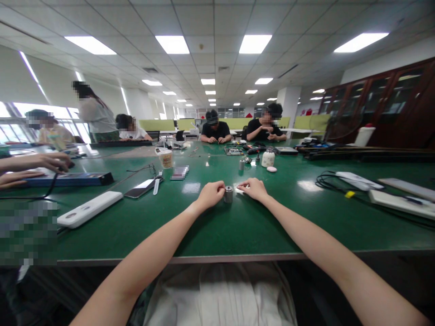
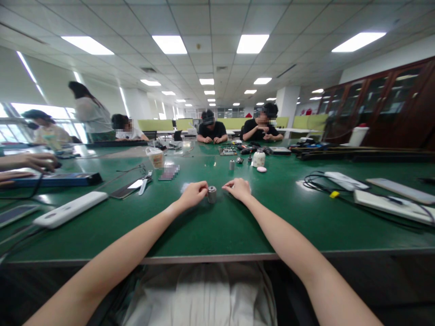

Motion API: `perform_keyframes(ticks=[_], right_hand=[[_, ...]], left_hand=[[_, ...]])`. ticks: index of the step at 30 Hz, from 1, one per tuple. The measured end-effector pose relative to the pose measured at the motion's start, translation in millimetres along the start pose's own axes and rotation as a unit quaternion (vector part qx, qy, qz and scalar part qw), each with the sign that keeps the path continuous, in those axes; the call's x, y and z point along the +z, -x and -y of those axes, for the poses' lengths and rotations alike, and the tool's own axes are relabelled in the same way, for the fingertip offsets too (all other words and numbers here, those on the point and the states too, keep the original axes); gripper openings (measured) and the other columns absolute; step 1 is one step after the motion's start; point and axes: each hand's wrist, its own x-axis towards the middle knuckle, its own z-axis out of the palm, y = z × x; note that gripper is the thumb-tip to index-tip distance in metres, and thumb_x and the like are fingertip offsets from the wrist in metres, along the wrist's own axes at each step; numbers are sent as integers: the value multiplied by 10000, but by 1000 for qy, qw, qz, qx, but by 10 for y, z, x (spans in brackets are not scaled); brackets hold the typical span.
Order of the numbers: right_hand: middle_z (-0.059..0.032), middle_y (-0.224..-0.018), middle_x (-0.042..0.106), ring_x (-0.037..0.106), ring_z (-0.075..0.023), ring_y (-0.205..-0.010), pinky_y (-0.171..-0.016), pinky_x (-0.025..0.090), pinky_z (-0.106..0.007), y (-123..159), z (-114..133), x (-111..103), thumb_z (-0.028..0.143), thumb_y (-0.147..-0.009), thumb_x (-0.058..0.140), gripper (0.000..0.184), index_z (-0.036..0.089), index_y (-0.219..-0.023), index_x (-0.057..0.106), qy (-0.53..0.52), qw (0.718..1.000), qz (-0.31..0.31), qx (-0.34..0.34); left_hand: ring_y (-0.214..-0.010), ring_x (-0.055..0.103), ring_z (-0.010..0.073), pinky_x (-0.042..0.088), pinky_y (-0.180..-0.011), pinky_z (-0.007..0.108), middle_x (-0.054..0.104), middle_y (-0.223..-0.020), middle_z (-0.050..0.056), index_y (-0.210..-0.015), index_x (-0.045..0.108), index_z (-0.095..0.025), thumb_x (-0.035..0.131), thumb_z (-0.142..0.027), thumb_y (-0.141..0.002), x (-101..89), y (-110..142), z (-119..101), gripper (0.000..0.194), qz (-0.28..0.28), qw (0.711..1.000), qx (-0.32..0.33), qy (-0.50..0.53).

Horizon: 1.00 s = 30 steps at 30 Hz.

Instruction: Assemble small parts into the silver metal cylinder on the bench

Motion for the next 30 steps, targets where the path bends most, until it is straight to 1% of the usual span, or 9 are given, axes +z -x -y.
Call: perform_keyframes(ticks=[3, 5, 7, 9, 11, 13, 17, 23, 30], right_hand=[[-60, -868, 749, 644, -188, -746, -680, 473, -286, 6, 144, -28, 435, -853, 601, 284, 216, -896, 775, -110, 989, -95, -9], [-71, -887, 744, 639, -178, -740, -685, 483, -281, 25, 272, -42, 418, -867, 585, 295, 188, -921, 762, -175, 977, -121, -31], [-71, -875, 739, 637, -179, -759, -701, 481, -280, 56, 388, -39, 383, -857, 611, 253, 182, -901, 758, -195, 972, -110, -68], [-64, -843, 733, 637, -183, -782, -720, 471, -282, 86, 469, -23, 327, -849, 635, 190, 182, -872, 755, -185, 974, -85, -99], [-58, -825, 729, 639, -182, -794, -730, 462, -281, 107, 510, -6, 280, -853, 636, 154, 178, -864, 752, -178, 976, -66, -109], [-55, -827, 727, 639, -178, -795, -732, 458, -277, 118, 524, -2, 264, -860, 631, 148, 175, -876, 748, -183, 975, -62, -110], [-43, -815, 716, 629, -172, -801, -741, 452, -273, 125, 540, -28, 268, -861, 639, 137, 185, -879, 745, -176, 973, -76, -127], [-50, -866, 726, 641, -176, -825, -753, 461, -278, 150, 583, -39, 256, -868, 625, 140, 192, -900, 745, -154, 979, -48, -121], [-48, -873, 733, 654, -172, -806, -719, 484, -270, 165, 541, -20, 315, -862, 628, 173, 196, -908, 746, -182, 977, -25, -104]], left_hand=[[-618, 551, 154, 341, -576, 241, 636, -649, -1, -714, 616, -191, 446, -168, -805, 4, -1, 1, 194, 0, 1000, -3, -2], [-621, 558, 154, 349, -579, 241, 647, -660, 1, -727, 625, -189, 447, -160, -805, 7, 0, 4, 196, -2, 1000, 1, 1], [-624, 566, 156, 355, -581, 242, 653, -665, 3, -735, 632, -187, 449, -160, -809, 11, 3, 7, 199, -4, 1000, 4, 5], [-623, 564, 157, 356, -582, 242, 649, -660, 4, -735, 634, -186, 451, -173, -818, 13, 7, 10, 201, -6, 1000, 5, 5], [-613, 550, 152, 351, -580, 239, 636, -646, 0, -725, 629, -185, 451, -185, -825, 14, 11, 12, 205, -6, 1000, 3, 2], [-601, 535, 146, 342, -577, 236, 623, -634, -4, -716, 622, -184, 449, -188, -825, 17, 12, 15, 204, -5, 1000, 4, -2], [-617, 545, 148, 347, -585, 236, 630, -652, 1, -718, 615, -182, 445, -182, -823, 20, 7, 22, 200, -7, 1000, 13, 3], [-624, 552, 155, 350, -589, 241, 637, -664, 10, -714, 608, -185, 432, -195, -833, 16, 2, 25, 213, -4, 1000, 9, 1], [-625, 543, 155, 344, -587, 240, 637, -665, 8, -731, 618, -190, 438, -208, -837, 22, 6, 20, 210, -5, 1000, 3, -7]])
